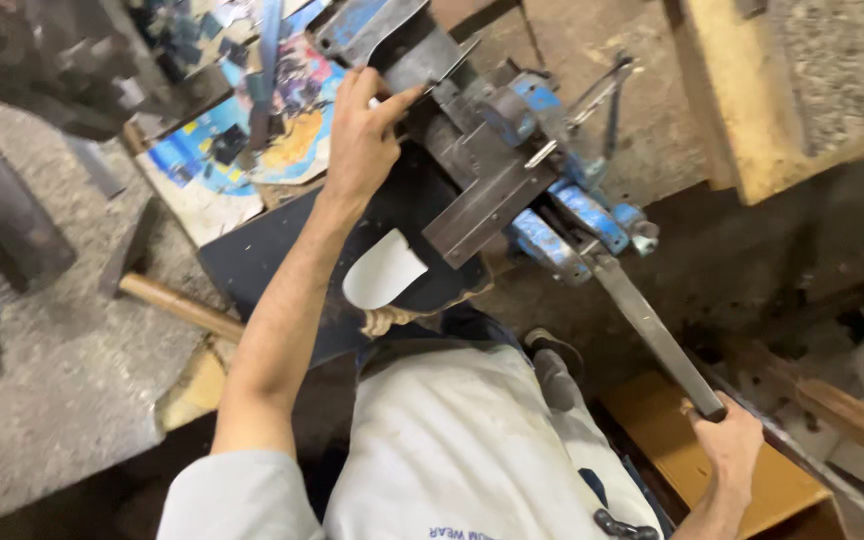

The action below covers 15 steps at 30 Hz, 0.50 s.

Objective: The person uses a manual bending machine to shape a curved metal strip. They repeatedly position the strip in the machine, operate the lever to bend it, and inspect the curvature. The person also uses a hammer to tap the metal strip on a workbench to refine its shape.

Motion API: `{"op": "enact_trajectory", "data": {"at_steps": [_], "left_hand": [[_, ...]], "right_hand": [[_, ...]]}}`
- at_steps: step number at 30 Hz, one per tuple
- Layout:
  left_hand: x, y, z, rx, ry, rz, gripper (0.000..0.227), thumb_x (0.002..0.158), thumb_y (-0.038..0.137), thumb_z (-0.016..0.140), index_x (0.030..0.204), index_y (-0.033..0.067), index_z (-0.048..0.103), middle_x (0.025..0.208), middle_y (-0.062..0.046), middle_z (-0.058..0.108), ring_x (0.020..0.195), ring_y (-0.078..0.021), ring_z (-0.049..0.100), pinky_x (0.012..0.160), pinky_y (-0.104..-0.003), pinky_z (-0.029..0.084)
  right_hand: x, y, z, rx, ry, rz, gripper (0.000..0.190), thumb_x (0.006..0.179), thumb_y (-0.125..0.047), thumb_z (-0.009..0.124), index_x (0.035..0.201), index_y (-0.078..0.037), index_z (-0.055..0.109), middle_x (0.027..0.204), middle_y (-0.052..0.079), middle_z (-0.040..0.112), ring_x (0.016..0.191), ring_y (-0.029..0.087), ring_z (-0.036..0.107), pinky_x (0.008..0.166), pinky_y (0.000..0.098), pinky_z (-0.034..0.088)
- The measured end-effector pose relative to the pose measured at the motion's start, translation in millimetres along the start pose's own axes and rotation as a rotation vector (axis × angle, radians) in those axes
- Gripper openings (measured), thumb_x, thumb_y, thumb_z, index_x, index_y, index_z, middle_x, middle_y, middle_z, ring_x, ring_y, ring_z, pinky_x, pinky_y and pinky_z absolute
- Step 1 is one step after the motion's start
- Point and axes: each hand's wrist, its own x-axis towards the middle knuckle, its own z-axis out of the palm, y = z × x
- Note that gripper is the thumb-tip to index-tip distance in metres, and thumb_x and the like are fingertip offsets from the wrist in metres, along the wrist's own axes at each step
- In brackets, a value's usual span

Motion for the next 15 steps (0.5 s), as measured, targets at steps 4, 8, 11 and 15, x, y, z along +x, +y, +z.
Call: {"op": "enact_trajectory", "data": {"at_steps": [4, 8, 11, 15], "left_hand": [[12, 14, 13, 0.018, 0.1, 0.037, 0.035, 0.077, -0.008, 0.074, 0.109, 0.0066, 0.076, 0.096, -0.013, 0.054, 0.103, -0.0354, 0.052, 0.092, -0.047, 0.044], [18, 24, 20, 0.007, 0.154, -0.019, 0.029, 0.079, -0.008, 0.074, 0.104, 0.0066, 0.075, 0.094, -0.011, 0.056, 0.101, -0.0327, 0.055, 0.098, -0.046, 0.043], [17, 34, 7, 0.016, 0.225, -0.002, 0.025, 0.081, -0.005, 0.077, 0.103, 0.0065, 0.075, 0.088, -0.009, 0.054, 0.095, -0.0292, 0.056, 0.106, -0.047, 0.043], [25, 73, -27, -0.319, 0.265, -0.188, 0.025, 0.086, 0.001, 0.08, 0.109, 0.0064, 0.075, 0.089, -0.006, 0.058, 0.087, -0.021, 0.063, 0.089, -0.037, 0.051]], "right_hand": [[7, -5, -2, -0.056, 0.002, 0.006, 0.049, 0.077, -0.041, 0.087, 0.116, -0.011, 0.079, 0.083, 0.019, 0.074, 0.078, 0.034, 0.069, 0.078, 0.0447, 0.053], [8, -13, -4, -0.015, 0.009, -0.013, 0.045, 0.081, -0.042, 0.084, 0.112, -0.011, 0.078, 0.086, 0.019, 0.075, 0.081, 0.035, 0.07, 0.078, 0.0445, 0.054], [8, -6, -11, -0.079, 0.054, 0.002, 0.057, 0.074, -0.044, 0.088, 0.118, -0.01, 0.077, 0.089, 0.021, 0.074, 0.084, 0.036, 0.071, 0.079, 0.0451, 0.055], [-1, -25, -2, 0.013, 0.07, -0.127, 0.057, 0.077, -0.045, 0.086, 0.119, -0.007, 0.075, 0.096, 0.02, 0.073, 0.088, 0.037, 0.071, 0.082, 0.045, 0.055]]}}
